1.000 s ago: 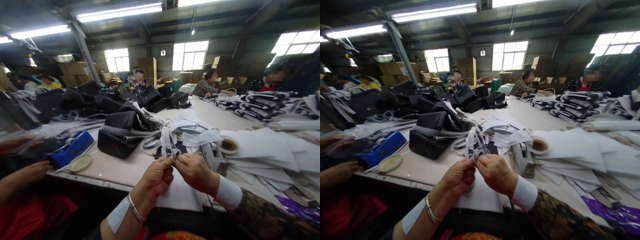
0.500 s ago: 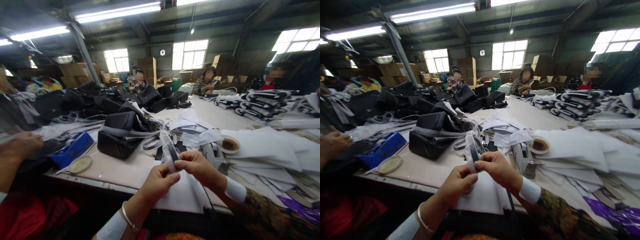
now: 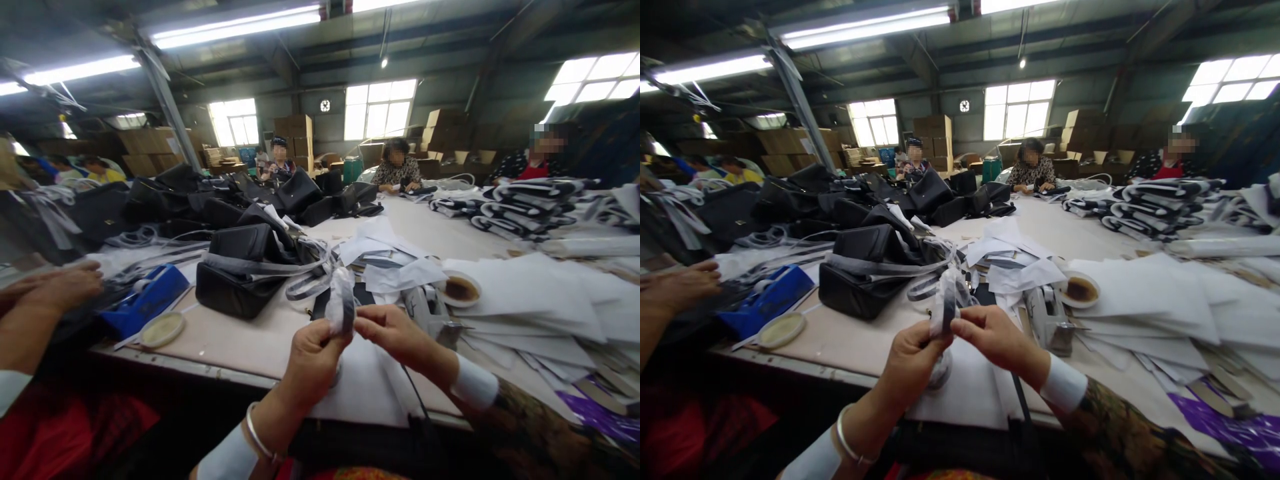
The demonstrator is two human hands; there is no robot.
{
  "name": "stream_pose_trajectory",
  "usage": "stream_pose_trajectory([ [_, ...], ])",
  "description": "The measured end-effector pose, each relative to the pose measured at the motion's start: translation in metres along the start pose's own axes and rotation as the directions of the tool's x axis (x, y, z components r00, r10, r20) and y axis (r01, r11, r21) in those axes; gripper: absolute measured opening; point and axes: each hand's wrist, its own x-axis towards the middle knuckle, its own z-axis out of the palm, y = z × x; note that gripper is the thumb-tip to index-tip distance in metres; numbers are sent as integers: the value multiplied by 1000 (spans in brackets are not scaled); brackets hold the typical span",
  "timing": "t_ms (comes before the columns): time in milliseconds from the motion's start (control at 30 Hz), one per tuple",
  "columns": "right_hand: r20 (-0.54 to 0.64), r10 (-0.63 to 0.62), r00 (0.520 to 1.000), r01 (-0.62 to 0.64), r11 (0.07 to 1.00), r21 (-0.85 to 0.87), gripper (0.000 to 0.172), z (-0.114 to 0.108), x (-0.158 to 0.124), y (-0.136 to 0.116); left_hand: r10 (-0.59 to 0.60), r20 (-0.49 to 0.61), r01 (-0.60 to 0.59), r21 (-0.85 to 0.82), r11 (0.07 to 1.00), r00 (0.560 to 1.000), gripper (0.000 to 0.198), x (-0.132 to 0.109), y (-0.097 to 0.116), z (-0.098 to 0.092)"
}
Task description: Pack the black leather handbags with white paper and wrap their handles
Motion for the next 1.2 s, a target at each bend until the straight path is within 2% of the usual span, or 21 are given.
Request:
stream_pose_trajectory([
  [100, 65, 285, 956, -282, 848, 449, 47, 2, 8, -1, 182, 21, -182, 210, 961, 983, 19, -8, -1, 3],
  [133, 74, 327, 942, -319, 804, 502, 46, 5, 9, -1, 187, 28, -188, 220, 957, 982, 16, -9, -2, 4],
  [200, 35, 329, 944, -305, 823, 479, 44, 9, 9, -3, 103, 52, -110, 168, 980, 993, 12, -10, -2, 2],
  [267, -35, 233, 972, -210, 924, 319, 41, 12, 6, -6, -94, 139, 98, -21, 995, 986, 14, -7, -1, -4],
  [300, -58, 154, 986, -140, 970, 198, 38, 12, 4, -7, -197, 207, 231, -152, 961, 958, 22, -5, 0, -8],
  [367, -64, -39, 997, 34, 996, -79, 31, 14, -1, -7, -328, 336, 446, -381, 810, 883, 40, 2, 3, -16],
  [433, -20, -248, 969, 223, 903, -367, 25, 16, -5, -4, -383, 365, 527, -512, 678, 848, 50, 9, 6, -18],
  [500, 60, -388, 920, 344, 724, -597, 23, 18, -8, 1, -410, 337, 531, -573, 625, 847, 54, 14, 7, -16],
  [567, 121, -429, 895, 385, 606, -696, 25, 18, -9, 5, -421, 305, 516, -592, 619, 854, 54, 16, 7, -11],
  [600, 129, -419, 899, 387, 619, -683, 25, 16, -8, 6, -419, 288, 505, -577, 642, 861, 52, 15, 6, -9],
  [667, 92, -319, 943, 321, 801, -505, 25, 11, -6, 6, -382, 226, 444, -481, 756, 896, 42, 11, 5, -6],
  [733, 48, -77, 996, 81, 991, -103, 39, 4, -1, 4, -247, 128, 274, -277, 921, 960, 33, 7, 4, -4],
  [767, 66, 76, 995, -84, 987, 137, 46, 2, 2, 3, -137, 99, 151, -146, 978, 986, 30, 5, 4, -3],
  [833, 151, 297, 943, -332, 792, 512, 53, 0, 7, 2, 69, 109, -79, 91, 993, 992, 26, 2, 4, -2],
  [900, 189, 380, 905, -401, 619, 676, 55, 2, 10, 3, 134, 156, -165, 209, 964, 979, 23, 2, 5, -4],
  [933, 170, 396, 902, -395, 601, 695, 53, 3, 11, 3, 89, 182, -127, 211, 969, 979, 21, 4, 6, -5],
  [1000, 81, 389, 918, -350, 694, 629, 47, 6, 10, 5, -116, 276, 92, 97, 991, 954, 21, 8, 9, -10],
  [1067, -22, 318, 948, -276, 853, 444, 39, 9, 7, 7, -318, 435, 399, -108, 910, 842, 36, 13, 13, -15],
  [1100, -71, 262, 962, -229, 924, 307, 37, 10, 4, 8, -368, 494, 511, -190, 838, 788, 43, 16, 15, -16],
  [1133, -115, 192, 975, -175, 974, 142, 35, 12, 2, 9, -396, 513, 573, -248, 781, 761, 49, 19, 16, -15],
  [1200, -182, 26, 983, -69, 969, -236, 32, 16, -3, 11, -429, 441, 575, -283, 767, 789, 55, 23, 15, -9],
])
